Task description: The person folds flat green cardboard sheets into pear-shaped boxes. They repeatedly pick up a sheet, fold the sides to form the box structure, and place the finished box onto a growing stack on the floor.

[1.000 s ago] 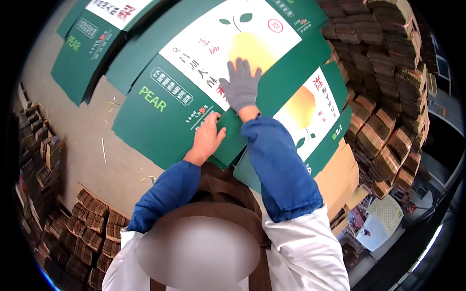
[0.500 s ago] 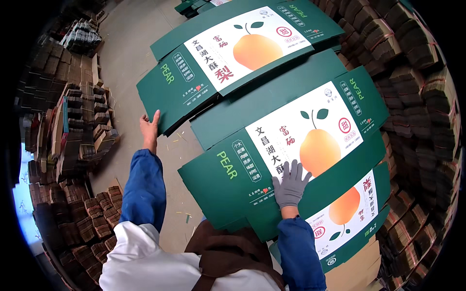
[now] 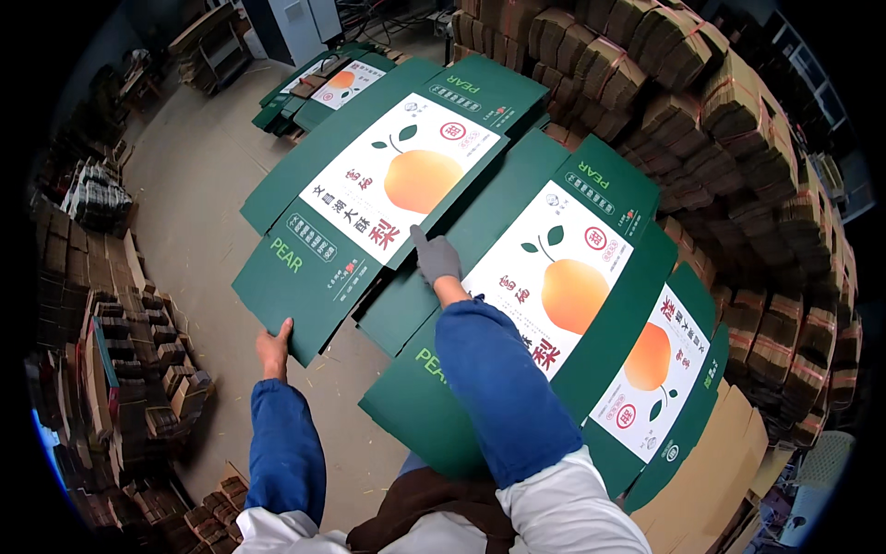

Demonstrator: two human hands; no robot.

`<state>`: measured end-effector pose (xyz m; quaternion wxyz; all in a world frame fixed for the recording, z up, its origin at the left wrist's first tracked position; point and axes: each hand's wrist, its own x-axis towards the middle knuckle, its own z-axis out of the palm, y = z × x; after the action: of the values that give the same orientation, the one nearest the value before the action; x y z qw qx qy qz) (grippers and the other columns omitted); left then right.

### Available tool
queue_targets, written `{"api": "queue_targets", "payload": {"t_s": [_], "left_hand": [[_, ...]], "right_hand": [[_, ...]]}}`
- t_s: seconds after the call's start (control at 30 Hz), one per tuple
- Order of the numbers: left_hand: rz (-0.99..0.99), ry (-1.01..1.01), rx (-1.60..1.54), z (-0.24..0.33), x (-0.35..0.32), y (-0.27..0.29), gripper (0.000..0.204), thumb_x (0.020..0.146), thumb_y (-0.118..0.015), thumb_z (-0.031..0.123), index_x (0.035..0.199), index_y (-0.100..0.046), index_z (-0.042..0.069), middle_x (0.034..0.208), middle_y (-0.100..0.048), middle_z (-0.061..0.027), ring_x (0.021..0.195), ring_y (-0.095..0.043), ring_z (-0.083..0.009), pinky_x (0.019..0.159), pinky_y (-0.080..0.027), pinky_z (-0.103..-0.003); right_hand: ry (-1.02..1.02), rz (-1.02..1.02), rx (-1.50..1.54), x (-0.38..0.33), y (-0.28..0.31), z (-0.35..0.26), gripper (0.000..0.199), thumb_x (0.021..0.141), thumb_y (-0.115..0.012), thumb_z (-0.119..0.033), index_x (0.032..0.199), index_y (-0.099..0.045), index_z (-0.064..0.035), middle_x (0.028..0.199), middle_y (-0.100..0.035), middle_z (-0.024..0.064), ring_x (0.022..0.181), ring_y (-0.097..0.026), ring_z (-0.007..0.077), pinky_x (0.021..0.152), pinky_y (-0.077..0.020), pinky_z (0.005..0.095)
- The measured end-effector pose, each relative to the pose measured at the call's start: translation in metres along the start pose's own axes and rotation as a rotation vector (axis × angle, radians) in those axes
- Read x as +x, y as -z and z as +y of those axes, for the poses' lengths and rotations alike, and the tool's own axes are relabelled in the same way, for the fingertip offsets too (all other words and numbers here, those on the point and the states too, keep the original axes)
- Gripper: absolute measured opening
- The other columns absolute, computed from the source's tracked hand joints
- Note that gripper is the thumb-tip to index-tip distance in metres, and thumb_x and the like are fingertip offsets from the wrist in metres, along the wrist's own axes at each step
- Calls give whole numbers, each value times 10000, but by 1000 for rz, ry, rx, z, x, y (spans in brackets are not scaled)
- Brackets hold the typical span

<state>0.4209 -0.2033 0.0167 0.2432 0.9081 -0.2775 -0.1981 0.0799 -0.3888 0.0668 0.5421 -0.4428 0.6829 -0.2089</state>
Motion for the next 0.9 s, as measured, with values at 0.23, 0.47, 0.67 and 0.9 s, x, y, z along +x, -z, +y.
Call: {"api": "queue_targets", "payload": {"t_s": [0.23,0.47,0.67,0.9], "left_hand": [[-244,137,-752,-42,-114,8,283,901,-686,208,1022,-579,-25,861,-633,-75,726,-608,-146,651,-514,-309],[-825,371,-804,-110,-263,-6,154,910,-670,148,1007,-595,55,755,-618,-7,616,-587,-86,544,-515,-236],[-1095,536,-610,-129,-328,-36,205,911,-681,185,892,-550,28,750,-609,-41,610,-610,-125,574,-552,-258],[-927,444,-616,-91,-327,-60,231,909,-684,209,919,-552,20,718,-594,-45,576,-598,-137,556,-550,-265]], "right_hand": [[70,33,369,-23,7,57,276,894,-635,-275,885,-517,-25,745,-580,63,568,-582,161,494,-502,320],[-114,285,326,-167,118,214,241,903,-635,-230,871,-492,-39,702,-563,59,536,-589,134,455,-513,278],[-184,431,135,-220,171,272,243,900,-634,-219,868,-487,-28,691,-557,51,530,-566,122,438,-488,276],[-121,461,113,-172,186,264,257,886,-631,-198,988,-566,29,762,-606,82,591,-609,151,495,-516,291]]}}
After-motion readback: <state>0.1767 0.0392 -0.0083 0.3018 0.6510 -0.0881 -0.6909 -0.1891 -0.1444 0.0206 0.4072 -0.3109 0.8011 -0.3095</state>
